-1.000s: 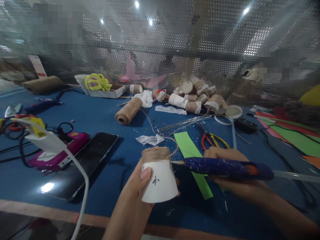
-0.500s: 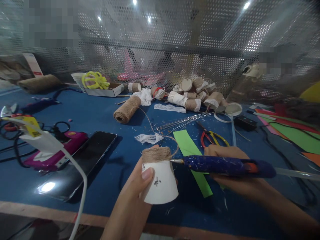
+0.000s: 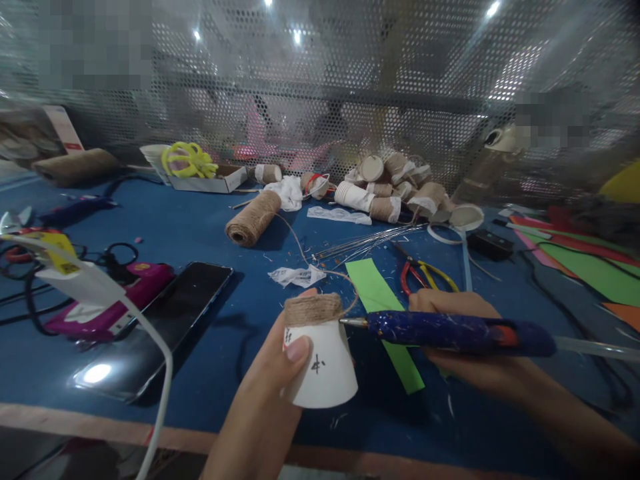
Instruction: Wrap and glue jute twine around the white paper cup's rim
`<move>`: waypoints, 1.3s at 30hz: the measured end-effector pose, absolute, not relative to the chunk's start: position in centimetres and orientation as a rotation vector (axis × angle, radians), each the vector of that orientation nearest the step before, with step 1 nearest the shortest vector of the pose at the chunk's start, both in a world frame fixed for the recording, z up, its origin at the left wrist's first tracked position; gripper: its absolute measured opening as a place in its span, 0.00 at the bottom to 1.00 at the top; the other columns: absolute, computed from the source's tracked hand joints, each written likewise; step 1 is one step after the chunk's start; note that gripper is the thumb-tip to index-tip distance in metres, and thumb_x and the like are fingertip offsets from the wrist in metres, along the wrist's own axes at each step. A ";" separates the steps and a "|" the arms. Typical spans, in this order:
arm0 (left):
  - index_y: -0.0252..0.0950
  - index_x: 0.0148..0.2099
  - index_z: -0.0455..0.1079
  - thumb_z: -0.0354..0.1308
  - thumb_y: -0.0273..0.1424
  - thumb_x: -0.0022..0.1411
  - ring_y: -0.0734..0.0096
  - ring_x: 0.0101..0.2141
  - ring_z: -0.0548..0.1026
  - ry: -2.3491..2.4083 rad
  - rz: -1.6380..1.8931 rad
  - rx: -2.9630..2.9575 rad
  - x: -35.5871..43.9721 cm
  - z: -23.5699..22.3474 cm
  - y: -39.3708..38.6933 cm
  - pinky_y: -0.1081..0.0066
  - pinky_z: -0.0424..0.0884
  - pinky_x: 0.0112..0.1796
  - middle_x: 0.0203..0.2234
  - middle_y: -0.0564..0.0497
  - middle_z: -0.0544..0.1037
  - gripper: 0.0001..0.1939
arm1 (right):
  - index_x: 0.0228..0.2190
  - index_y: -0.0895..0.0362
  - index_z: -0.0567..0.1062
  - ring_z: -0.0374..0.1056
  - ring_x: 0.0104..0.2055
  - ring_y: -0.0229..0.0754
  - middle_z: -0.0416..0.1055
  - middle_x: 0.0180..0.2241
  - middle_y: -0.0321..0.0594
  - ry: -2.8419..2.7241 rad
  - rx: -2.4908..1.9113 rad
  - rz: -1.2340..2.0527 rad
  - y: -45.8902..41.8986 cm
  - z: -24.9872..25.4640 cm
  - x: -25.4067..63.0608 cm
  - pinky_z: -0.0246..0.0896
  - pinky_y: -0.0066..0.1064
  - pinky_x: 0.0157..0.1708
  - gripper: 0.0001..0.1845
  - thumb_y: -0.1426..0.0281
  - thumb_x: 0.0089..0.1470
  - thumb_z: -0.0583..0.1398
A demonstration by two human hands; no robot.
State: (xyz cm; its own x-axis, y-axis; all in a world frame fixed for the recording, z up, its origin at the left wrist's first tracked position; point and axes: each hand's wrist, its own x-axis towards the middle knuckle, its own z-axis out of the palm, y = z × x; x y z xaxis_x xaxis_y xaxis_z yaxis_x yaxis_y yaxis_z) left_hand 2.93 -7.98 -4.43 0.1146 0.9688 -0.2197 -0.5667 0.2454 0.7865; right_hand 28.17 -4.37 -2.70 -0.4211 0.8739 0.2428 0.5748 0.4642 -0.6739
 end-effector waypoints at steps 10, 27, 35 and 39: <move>0.41 0.69 0.68 0.73 0.44 0.55 0.45 0.50 0.83 0.896 1.156 0.492 3.0 -3.8 -8.5 0.59 0.77 0.49 0.55 0.42 0.84 0.42 | 0.23 0.52 0.58 0.55 0.23 0.36 0.61 0.21 0.30 -2.157 -1.190 0.646 -4.4 -2.7 28.3 0.48 0.29 0.23 0.16 0.74 0.53 0.61; 0.48 0.68 0.68 0.73 0.45 0.57 0.54 0.51 0.80 0.945 1.168 0.552 3.4 -3.6 -9.1 0.64 0.71 0.50 0.51 0.52 0.86 0.38 | 0.23 0.52 0.57 0.53 0.22 0.34 0.59 0.21 0.28 -2.147 -1.129 0.656 -4.4 -2.6 28.1 0.47 0.29 0.22 0.17 0.71 0.57 0.60; 0.47 0.72 0.63 0.74 0.47 0.57 0.54 0.52 0.80 0.996 1.195 0.625 3.5 -3.9 -9.2 0.64 0.71 0.52 0.53 0.51 0.85 0.45 | 0.23 0.52 0.57 0.53 0.22 0.34 0.60 0.21 0.28 -2.139 -1.133 0.700 -4.4 -2.8 28.1 0.46 0.30 0.22 0.19 0.73 0.57 0.62; 0.51 0.73 0.62 0.72 0.49 0.57 0.53 0.51 0.81 1.071 1.161 0.663 3.6 -3.6 -9.3 0.63 0.72 0.52 0.52 0.51 0.85 0.45 | 0.24 0.52 0.58 0.54 0.22 0.34 0.60 0.21 0.28 -2.139 -1.086 0.734 -4.3 -2.8 28.0 0.46 0.30 0.22 0.18 0.70 0.58 0.62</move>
State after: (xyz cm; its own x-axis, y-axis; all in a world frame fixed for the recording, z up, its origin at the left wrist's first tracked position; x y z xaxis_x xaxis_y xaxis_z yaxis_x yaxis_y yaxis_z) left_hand 3.58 -9.32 -3.64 0.0298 0.9472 -0.3193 -0.3944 0.3046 0.8670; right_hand 28.04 -4.32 -2.76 -0.4681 0.8396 0.2756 0.4937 0.5071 -0.7065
